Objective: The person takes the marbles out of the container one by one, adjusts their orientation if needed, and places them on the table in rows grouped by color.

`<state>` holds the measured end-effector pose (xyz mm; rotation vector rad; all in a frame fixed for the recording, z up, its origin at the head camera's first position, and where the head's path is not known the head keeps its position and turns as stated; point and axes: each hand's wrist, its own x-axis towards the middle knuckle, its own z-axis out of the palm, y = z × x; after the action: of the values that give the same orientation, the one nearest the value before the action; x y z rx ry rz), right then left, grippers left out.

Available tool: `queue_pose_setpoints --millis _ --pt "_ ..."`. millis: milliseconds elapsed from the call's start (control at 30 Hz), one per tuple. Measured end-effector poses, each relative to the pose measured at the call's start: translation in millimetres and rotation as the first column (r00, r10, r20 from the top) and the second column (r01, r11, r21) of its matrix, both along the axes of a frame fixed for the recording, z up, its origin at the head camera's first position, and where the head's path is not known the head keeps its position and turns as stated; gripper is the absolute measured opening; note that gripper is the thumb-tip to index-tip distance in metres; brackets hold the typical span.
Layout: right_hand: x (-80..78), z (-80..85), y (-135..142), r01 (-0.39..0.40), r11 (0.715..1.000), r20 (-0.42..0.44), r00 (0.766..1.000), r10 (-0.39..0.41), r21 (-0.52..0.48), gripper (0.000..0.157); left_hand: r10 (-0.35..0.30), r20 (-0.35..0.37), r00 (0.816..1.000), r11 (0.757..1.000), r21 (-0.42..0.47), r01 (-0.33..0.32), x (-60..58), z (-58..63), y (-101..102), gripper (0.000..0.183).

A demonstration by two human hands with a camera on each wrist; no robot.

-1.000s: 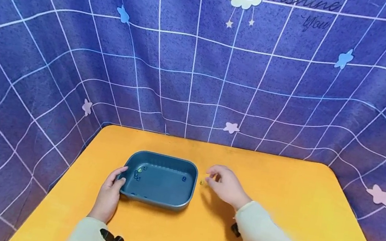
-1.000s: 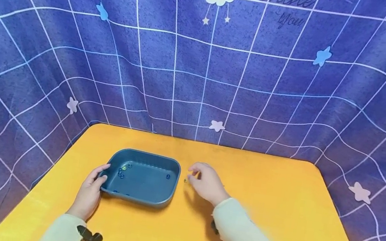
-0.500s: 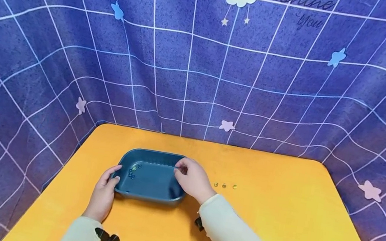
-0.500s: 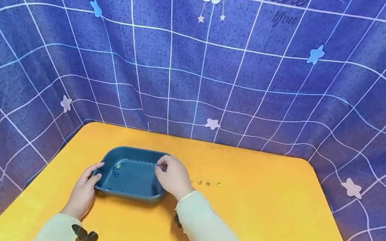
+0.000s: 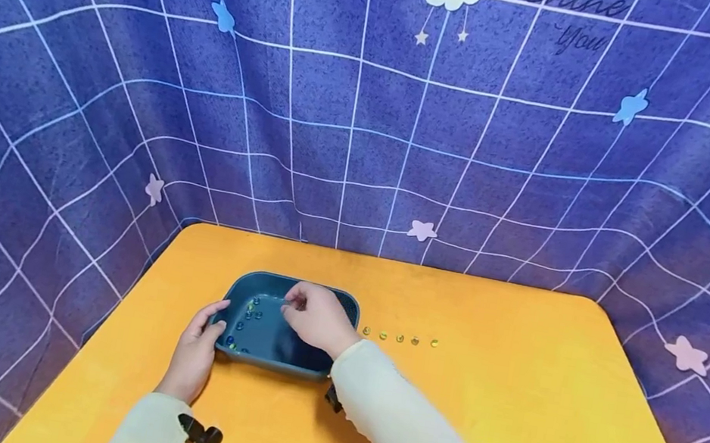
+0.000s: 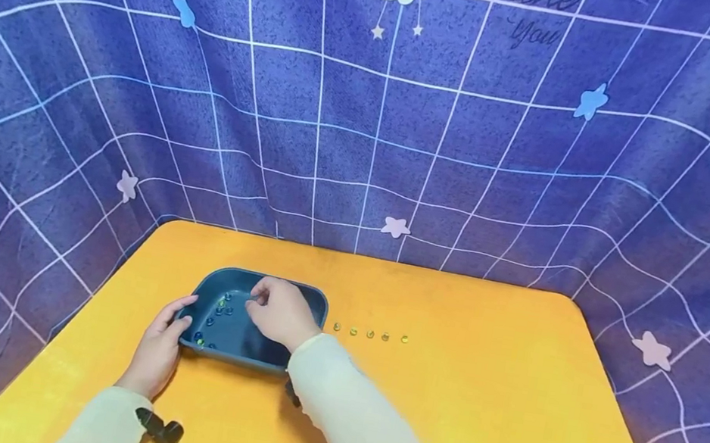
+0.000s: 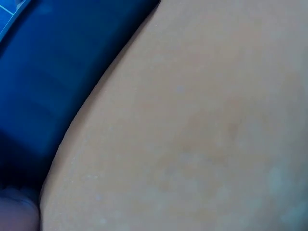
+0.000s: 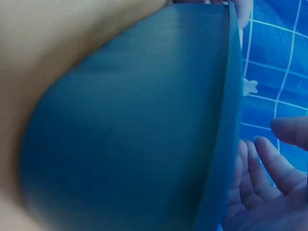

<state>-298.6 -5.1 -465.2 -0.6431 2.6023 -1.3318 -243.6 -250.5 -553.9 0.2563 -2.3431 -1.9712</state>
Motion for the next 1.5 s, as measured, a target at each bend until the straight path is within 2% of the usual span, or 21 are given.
queue_pose_setpoints --millis 133,300,433,633,733,833,1000,1133,1267,1367,1500 --pt "-5.4 -2.1 -18.2 -0.029 0.999 0.046 0.999 0.028 0.014 0.01 0.007 -0.028 1.0 1.0 -0.003 -0.007 -0.5 -1.5 -1.0 0.044" --pt "-15.0 -6.5 -34.6 -0.026 1.0 0.096 0.995 0.026 -0.006 0.013 0.001 -0.045 0.999 1.0 0.023 0.0 -3.8 -1.4 -1.8 0.044" --pt "-23.5 -14.3 -45.3 -0.03 1.0 0.096 0.995 0.028 0.011 0.022 -0.015 -0.037 0.999 0.999 0.044 0.017 -5.7 -2.9 -3.2 0.044" --pt "-32.4 -31.6 -62.5 -0.109 0.991 0.082 0.991 0.103 0.076 0.032 -0.012 -0.029 1.0 0.999 0.053 0.013 -3.5 -2.5 -4.7 0.044" --pt "-33.0 -38.1 -71.5 -0.124 0.985 0.068 0.991 0.116 0.121 0.035 0.004 -0.038 0.999 0.999 0.053 -0.002 -1.1 -2.3 -3.9 0.042" --pt "-32.9 -43.6 -79.2 -0.12 0.971 0.018 0.993 0.118 0.208 0.038 0.011 -0.049 0.999 0.998 0.055 -0.008 0.7 -3.4 -2.3 0.041" --pt "-32.1 -49.0 -90.3 -0.125 0.928 -0.049 0.987 0.151 0.351 0.043 0.007 -0.059 0.998 0.999 0.041 -0.005 1.9 -4.8 -1.0 0.04" --pt "-30.9 -48.9 -95.1 -0.153 0.891 -0.029 0.983 0.182 0.429 0.046 0.011 -0.052 0.999 1.0 0.027 -0.009 1.2 -5.6 -1.4 0.04" --pt "-30.4 -46.1 -97.1 -0.164 0.859 0.012 0.983 0.181 0.486 0.049 0.008 -0.053 0.999 1.0 0.018 -0.007 0.5 -5.0 -2.9 0.041" --pt "-31.4 -45.9 -96.8 -0.159 0.847 0.025 0.985 0.17 0.507 0.049 0.002 -0.057 0.998 1.0 0.016 -0.001 0.0 -4.7 -3.4 0.042" --pt "-33.6 -50.3 -95.4 -0.137 0.852 0.014 0.988 0.151 0.506 0.048 0.002 -0.051 0.999 1.0 0.018 -0.001 -0.6 -5.6 -2.8 0.043"
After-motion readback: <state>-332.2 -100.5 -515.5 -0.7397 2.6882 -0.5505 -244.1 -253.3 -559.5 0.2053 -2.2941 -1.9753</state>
